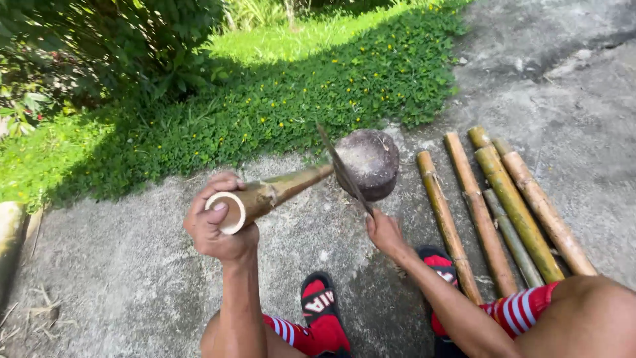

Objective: Scraping the outer layer of a bamboo pole with a machete.

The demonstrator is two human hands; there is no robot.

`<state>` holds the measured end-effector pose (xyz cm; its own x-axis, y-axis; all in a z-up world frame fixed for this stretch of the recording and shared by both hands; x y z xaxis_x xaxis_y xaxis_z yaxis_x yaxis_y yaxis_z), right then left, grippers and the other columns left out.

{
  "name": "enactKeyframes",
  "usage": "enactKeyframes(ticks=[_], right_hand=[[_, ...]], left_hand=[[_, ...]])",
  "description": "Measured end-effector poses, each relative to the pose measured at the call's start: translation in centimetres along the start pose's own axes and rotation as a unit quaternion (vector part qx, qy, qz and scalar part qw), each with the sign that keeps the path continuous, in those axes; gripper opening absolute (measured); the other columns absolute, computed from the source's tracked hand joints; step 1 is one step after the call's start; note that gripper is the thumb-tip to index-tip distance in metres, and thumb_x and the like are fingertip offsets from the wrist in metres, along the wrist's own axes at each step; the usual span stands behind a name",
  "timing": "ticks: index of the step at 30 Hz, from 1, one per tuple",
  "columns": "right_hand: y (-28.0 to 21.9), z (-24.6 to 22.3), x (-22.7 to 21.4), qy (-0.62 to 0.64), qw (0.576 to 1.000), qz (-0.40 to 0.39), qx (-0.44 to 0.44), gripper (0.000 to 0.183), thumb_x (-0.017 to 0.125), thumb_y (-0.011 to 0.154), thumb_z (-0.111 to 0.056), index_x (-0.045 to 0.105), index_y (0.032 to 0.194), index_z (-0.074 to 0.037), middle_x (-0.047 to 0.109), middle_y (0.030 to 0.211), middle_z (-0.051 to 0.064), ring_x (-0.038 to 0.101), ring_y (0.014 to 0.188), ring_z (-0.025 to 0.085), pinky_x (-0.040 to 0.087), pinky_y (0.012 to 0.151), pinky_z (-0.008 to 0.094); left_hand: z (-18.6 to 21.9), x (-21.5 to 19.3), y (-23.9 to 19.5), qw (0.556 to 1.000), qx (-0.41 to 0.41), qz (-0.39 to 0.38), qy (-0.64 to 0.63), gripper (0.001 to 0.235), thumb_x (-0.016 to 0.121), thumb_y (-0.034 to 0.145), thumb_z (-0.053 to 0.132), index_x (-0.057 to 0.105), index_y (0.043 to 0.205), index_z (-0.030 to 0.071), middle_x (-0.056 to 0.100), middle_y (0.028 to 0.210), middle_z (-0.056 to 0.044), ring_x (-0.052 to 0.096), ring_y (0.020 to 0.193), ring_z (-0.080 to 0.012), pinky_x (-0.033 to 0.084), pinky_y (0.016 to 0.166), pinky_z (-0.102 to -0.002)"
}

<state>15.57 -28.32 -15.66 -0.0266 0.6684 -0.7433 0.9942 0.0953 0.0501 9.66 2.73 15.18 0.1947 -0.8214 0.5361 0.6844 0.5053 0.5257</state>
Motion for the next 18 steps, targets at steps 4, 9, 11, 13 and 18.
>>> enactKeyframes(ticks=[4, 9, 11, 13, 18], right_hand=[[-1.9, -0.9, -5.9, 0.129, 0.99, 0.051, 0.033, 0.021, 0.054, 0.098, -0.017, 0.07, 0.102, -0.005, 0.064, 0.059, 0.015, 0.066, 0.051, 0.025, 0.054, 0.056, 0.044], [-2.8, 0.4, -8.5, 0.138, 0.985, 0.045, 0.09, 0.03, 0.051, 0.103, -0.021, 0.071, 0.093, -0.001, 0.066, 0.059, 0.012, 0.067, 0.052, 0.027, 0.052, 0.055, 0.043], [-3.2, -1.3, -10.2, 0.132, 0.987, 0.061, 0.065, 0.032, 0.052, 0.104, -0.023, 0.071, 0.094, 0.0, 0.068, 0.061, 0.012, 0.069, 0.054, 0.024, 0.053, 0.055, 0.043], [-4.6, -3.4, -11.3, 0.131, 0.987, 0.078, 0.048, 0.034, 0.053, 0.104, -0.026, 0.071, 0.095, 0.001, 0.069, 0.063, 0.011, 0.07, 0.055, 0.021, 0.054, 0.056, 0.043], [-5.0, -14.8, -14.3, 0.09, 0.995, -0.026, -0.016, 0.042, 0.048, 0.102, -0.024, 0.054, 0.139, -0.004, 0.072, 0.078, 0.018, 0.072, 0.059, 0.033, 0.06, 0.052, 0.043]], left_hand=[[1.3, 2.4, 0.9, 0.998, 0.021, -0.052, -0.03, 0.043, 0.055, 0.077, 0.022, 0.068, 0.098, -0.013, 0.064, 0.089, -0.028, 0.061, 0.09, -0.0343, 0.051, 0.089, -0.04], [-5.2, 4.9, 0.6, 0.992, -0.017, -0.073, -0.1, 0.041, 0.056, 0.072, 0.022, 0.069, 0.093, -0.011, 0.065, 0.093, -0.027, 0.063, 0.089, -0.0347, 0.052, 0.087, -0.042], [-6.4, 5.3, 1.0, 0.99, -0.025, -0.097, -0.095, 0.036, 0.055, 0.075, 0.017, 0.07, 0.094, -0.01, 0.066, 0.095, -0.026, 0.064, 0.092, -0.033, 0.053, 0.089, -0.042], [-6.6, 6.8, 0.6, 0.988, -0.039, -0.126, -0.086, 0.032, 0.054, 0.077, 0.013, 0.071, 0.094, -0.009, 0.067, 0.097, -0.024, 0.065, 0.094, -0.0312, 0.054, 0.092, -0.042], [-3.3, 5.8, -0.7, 0.952, 0.234, -0.049, 0.193, 0.02, 0.063, 0.103, 0.013, 0.07, 0.109, -0.004, 0.072, 0.109, -0.018, 0.072, 0.103, -0.0268, 0.063, 0.096, -0.04]])
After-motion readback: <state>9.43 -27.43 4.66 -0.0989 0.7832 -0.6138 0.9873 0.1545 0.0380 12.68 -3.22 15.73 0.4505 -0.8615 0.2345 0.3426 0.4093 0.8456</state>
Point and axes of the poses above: each hand's wrist, its own y-axis towards the middle knuckle, its own x-axis out of the palm, z = x × y, the point moved 8 cm from there along y, towards the middle knuckle
